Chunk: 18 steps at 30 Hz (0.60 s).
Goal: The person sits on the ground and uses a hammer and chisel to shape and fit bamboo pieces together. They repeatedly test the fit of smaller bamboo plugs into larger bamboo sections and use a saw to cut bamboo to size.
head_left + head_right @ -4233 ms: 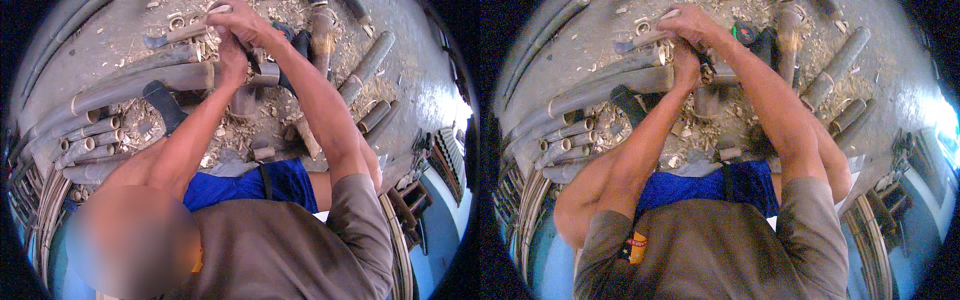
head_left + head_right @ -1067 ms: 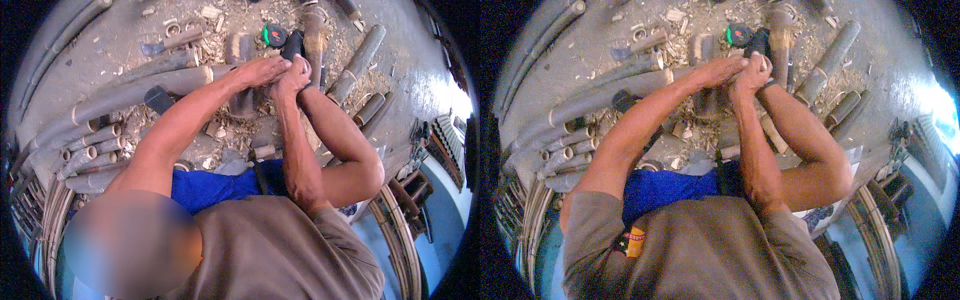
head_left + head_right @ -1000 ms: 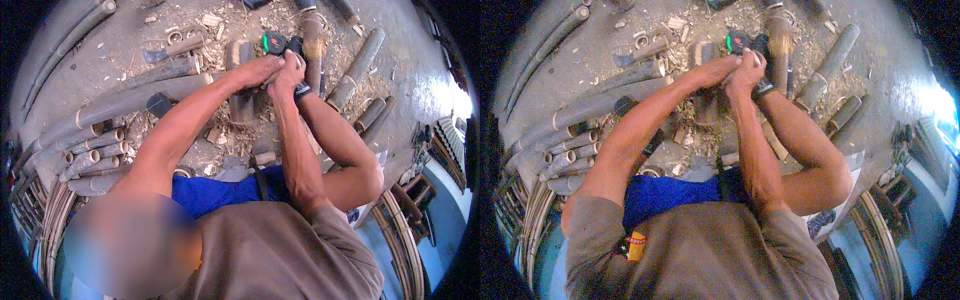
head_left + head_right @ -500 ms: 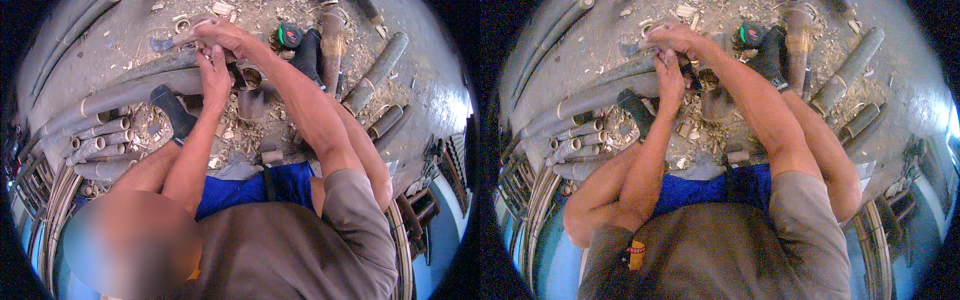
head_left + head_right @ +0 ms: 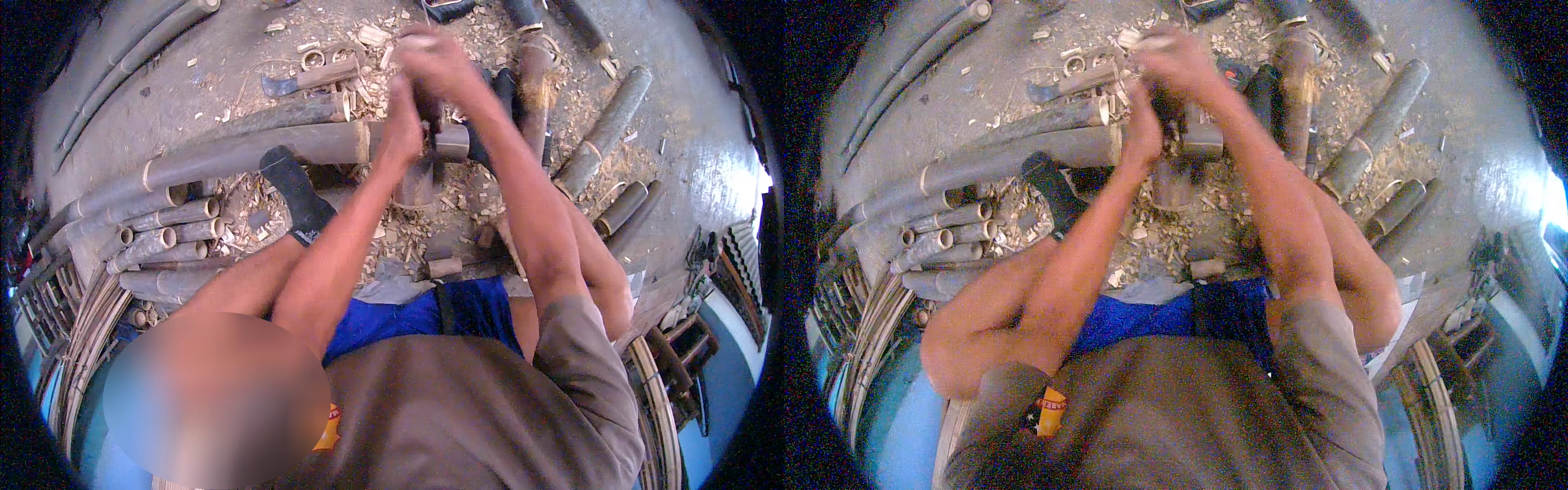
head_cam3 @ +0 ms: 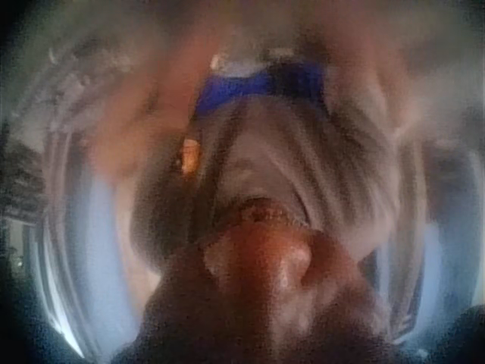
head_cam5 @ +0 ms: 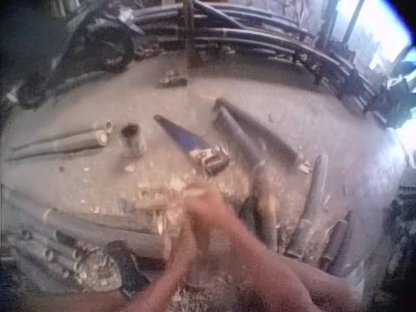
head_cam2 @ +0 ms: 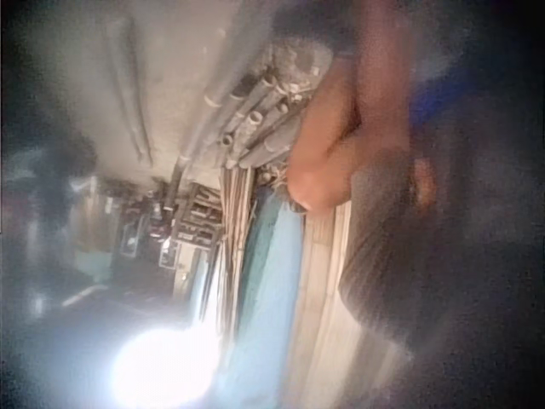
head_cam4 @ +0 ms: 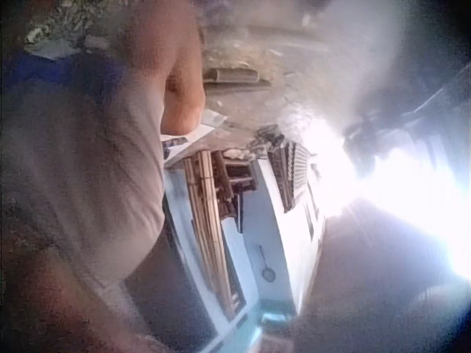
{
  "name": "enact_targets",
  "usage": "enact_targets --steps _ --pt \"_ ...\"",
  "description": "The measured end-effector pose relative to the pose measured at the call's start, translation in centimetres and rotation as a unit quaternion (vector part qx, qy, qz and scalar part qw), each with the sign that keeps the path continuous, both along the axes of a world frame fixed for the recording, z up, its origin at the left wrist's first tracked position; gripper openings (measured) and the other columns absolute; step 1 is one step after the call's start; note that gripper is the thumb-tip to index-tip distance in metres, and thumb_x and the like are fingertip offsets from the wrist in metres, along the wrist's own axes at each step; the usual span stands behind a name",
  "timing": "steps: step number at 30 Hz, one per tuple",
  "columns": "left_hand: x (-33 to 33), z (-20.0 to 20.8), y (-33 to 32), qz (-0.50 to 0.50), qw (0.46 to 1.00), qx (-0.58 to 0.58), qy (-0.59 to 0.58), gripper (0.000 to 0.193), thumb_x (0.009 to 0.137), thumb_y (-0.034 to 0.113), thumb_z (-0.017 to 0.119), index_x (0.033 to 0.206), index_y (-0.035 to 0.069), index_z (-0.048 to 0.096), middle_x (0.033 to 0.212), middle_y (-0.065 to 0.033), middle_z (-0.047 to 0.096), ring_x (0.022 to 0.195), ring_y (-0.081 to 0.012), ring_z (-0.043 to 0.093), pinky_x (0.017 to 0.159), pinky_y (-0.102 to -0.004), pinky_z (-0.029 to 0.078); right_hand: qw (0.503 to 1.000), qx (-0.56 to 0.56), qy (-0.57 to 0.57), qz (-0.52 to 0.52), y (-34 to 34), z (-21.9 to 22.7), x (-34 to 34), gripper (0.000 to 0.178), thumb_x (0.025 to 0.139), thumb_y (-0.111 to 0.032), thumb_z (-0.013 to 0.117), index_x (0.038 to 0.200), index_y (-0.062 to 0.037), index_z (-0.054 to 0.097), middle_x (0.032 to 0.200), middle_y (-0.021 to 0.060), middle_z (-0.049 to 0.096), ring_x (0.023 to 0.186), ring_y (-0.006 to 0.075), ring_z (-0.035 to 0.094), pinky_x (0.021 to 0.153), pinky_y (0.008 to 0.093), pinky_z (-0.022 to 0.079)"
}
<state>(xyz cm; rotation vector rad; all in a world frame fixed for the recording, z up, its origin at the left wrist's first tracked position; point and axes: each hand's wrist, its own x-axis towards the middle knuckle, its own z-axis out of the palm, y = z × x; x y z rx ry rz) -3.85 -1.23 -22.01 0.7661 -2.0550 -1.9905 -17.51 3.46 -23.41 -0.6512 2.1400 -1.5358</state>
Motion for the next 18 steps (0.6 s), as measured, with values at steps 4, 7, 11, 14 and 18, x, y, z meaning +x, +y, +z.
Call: enact_targets --steps 4,7,11,14,18 --pt "-5.9 5.0 -1.8 -0.284 0.957 -0.066 -0.002 0.112 0.086 0.09 0.008 0.132 0.004 0.063 0.111 -0.0214 0.069 0.115 -0.0325 0.062 0.103 -0.0461 0.043 0.925 0.246 0.29 -0.028 9.7 11.6 0.1 0.038 0.085 -0.039 0.071 0.109 -0.0091 0.073 0.092 0.0225 0.073 0.083 0.0322 0.073 0.076 0.0431 0.058" --pt "-7.5 9.3 -2.8 -0.45 0.874 -0.158 -0.091 0.103 0.089 0.086 0.012 0.135 0.008 0.061 0.116 -0.0223 0.069 0.116 -0.0345 0.063 0.101 -0.0465 0.045 0.816 0.472 0.316 0.11 11.3 17.2 6.4 0.045 0.086 -0.044 0.069 0.112 -0.008 0.068 0.088 0.0231 0.072 0.083 0.0367 0.072 0.073 0.0484 0.058" --pt "-5.0 8.5 -4.9 -0.391 0.899 -0.185 0.068 0.059 0.108 0.05 0.028 0.137 0.009 0.06 0.122 -0.0212 0.068 0.11 -0.0378 0.065 0.1 -0.0466 0.048 0.911 0.389 0.085 0.105 13.8 9.3 14.1 0.052 0.086 -0.041 0.067 0.117 -0.0004 0.057 0.094 0.0256 0.069 0.084 0.0371 0.071 0.075 0.0498 0.056" --pt "-1.4 3.5 -10.0 -0.334 0.866 -0.371 0.028 0.064 0.1 0.057 0.044 0.139 0.008 0.057 0.126 -0.0223 0.066 0.118 -0.0384 0.062 0.105 -0.0467 0.045 0.976 0.215 -0.032 -0.007 14.6 2.4 20.9 0.05 0.081 -0.032 0.065 0.115 0.0043 0.055 0.087 0.0237 0.067 0.081 0.0329 0.071 0.075 0.046 0.054" --pt "5.6 -0.8 -12.3 -0.429 0.713 -0.532 -0.16 0.076 0.075 0.052 0.079 0.135 0.012 0.055 0.117 -0.0129 0.067 0.113 -0.0355 0.061 0.096 -0.0512 0.048 0.963 0.241 -0.116 0.027 13.9 -1.4 22.6 0.055 0.076 -0.03 0.066 0.118 0.0057 0.056 0.089 0.0224 0.068 0.085 0.0345 0.068 0.077 0.0465 0.053"
